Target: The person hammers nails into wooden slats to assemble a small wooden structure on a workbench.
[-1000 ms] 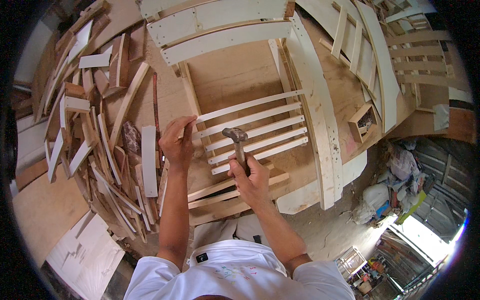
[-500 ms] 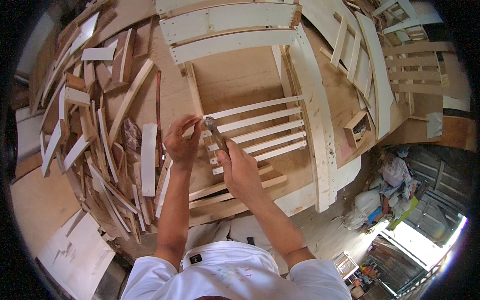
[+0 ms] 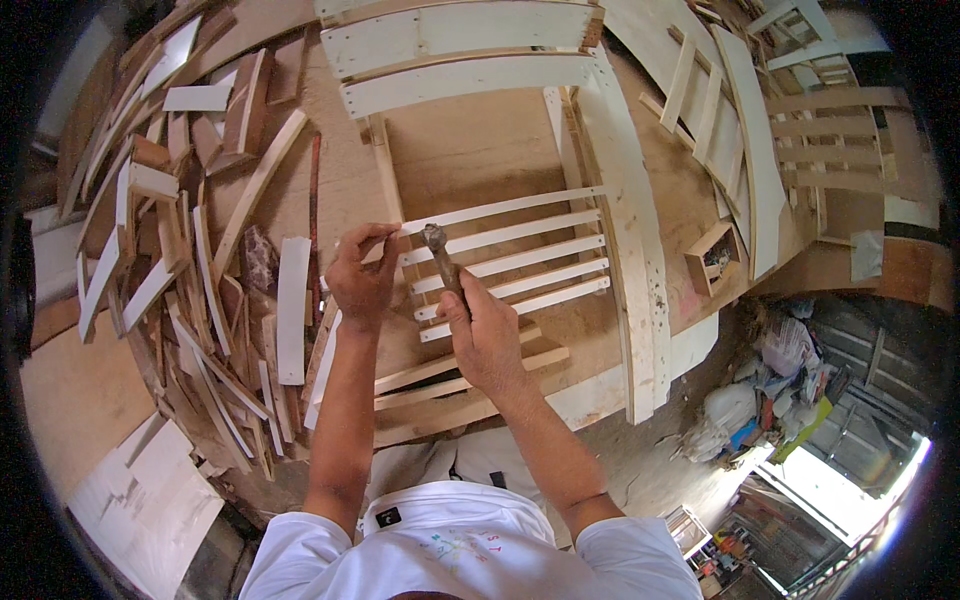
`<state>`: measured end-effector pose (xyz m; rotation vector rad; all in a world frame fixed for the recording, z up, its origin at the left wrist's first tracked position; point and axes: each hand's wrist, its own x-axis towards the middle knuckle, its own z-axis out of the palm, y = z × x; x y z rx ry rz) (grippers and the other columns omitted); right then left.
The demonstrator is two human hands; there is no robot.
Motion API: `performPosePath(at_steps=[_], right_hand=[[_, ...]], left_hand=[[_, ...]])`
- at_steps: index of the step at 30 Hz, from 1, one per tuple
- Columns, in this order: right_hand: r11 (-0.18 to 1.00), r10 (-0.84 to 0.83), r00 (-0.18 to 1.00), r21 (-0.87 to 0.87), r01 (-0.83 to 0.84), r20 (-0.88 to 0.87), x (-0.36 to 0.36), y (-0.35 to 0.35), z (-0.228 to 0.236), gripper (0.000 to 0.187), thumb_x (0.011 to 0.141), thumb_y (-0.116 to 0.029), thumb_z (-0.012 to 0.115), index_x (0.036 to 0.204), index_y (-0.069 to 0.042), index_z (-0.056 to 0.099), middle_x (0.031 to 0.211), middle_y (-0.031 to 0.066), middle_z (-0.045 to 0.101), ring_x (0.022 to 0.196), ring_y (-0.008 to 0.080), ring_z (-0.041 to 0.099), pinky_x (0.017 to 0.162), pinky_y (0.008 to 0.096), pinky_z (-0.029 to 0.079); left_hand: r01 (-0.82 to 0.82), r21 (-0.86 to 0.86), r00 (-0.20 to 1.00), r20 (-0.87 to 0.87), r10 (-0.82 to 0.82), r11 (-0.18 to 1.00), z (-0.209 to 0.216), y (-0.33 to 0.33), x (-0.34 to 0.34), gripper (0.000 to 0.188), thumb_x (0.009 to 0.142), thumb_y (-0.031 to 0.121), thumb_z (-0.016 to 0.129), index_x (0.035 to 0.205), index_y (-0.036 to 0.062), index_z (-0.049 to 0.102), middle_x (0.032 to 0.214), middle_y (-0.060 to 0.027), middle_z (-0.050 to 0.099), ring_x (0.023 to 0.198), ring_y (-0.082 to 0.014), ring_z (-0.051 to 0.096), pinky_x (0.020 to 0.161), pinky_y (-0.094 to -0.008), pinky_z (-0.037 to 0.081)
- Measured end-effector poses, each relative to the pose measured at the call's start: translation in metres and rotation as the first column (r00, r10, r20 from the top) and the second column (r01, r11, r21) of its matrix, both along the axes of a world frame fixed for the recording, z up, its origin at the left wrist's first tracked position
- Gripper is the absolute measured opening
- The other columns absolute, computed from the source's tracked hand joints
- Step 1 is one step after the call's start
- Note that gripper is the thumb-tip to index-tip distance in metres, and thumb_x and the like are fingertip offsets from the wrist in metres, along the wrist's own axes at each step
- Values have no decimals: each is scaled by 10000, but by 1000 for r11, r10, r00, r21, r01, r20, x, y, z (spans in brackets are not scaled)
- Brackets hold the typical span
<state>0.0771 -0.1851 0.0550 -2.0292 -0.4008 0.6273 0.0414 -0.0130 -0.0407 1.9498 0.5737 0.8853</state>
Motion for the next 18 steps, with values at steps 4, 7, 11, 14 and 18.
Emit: performPosePath(at_steps=[4, 7, 11, 14, 18], right_hand=[[1000, -22, 998, -7, 23, 52, -6, -9, -12, 390, 1109, -335, 553, 1259, 20, 611, 792, 116, 657, 720, 249, 646, 672, 363, 512], [999, -40, 997, 39, 37, 72, -6, -13, -11, 399, 1116, -386, 549, 1202, -10, 653, 698, 33, 613, 608, 117, 596, 588, 294, 488], [997, -56, 997, 54, 54, 49, -10, -16, -14, 402, 1114, -387, 552, 1199, -8, 656, 719, 32, 629, 613, 107, 591, 585, 289, 487], [994, -74, 997, 86, 75, -8, -14, -18, -17, 406, 1111, -387, 563, 1210, -4, 657, 745, 24, 650, 610, 90, 574, 569, 275, 475], [990, -77, 996, 112, 81, -46, -17, -21, -22, 407, 1109, -371, 571, 1257, 1, 648, 788, 10, 674, 601, 62, 552, 541, 247, 458]], left_hand=[[-14, 10, 999, -41, 14, 1000, -1, -1, -2, 224, 855, -44, 810, 1018, 42, 683, 982, -84, 799, 921, -228, 790, 813, -319, 613], [-1, 19, 1000, -29, 1, 1000, 6, -1, 1, 204, 871, -38, 802, 1013, 46, 681, 987, -86, 801, 932, -222, 796, 808, -313, 616], [2, -24, 1000, -8, -2, 1000, 3, 0, -2, 197, 877, -42, 800, 1013, 36, 680, 997, -100, 799, 942, -216, 799, 799, -302, 624], [-4, -87, 1000, -24, 2, 996, 3, -2, -1, 195, 880, -55, 792, 1020, 27, 683, 1015, -103, 794, 946, -216, 798, 815, -304, 629], [39, 3, 999, 2, -39, 999, -4, 1, -2, 193, 926, -29, 775, 1080, 24, 672, 1051, -117, 785, 1012, -209, 787, 860, -303, 650]])
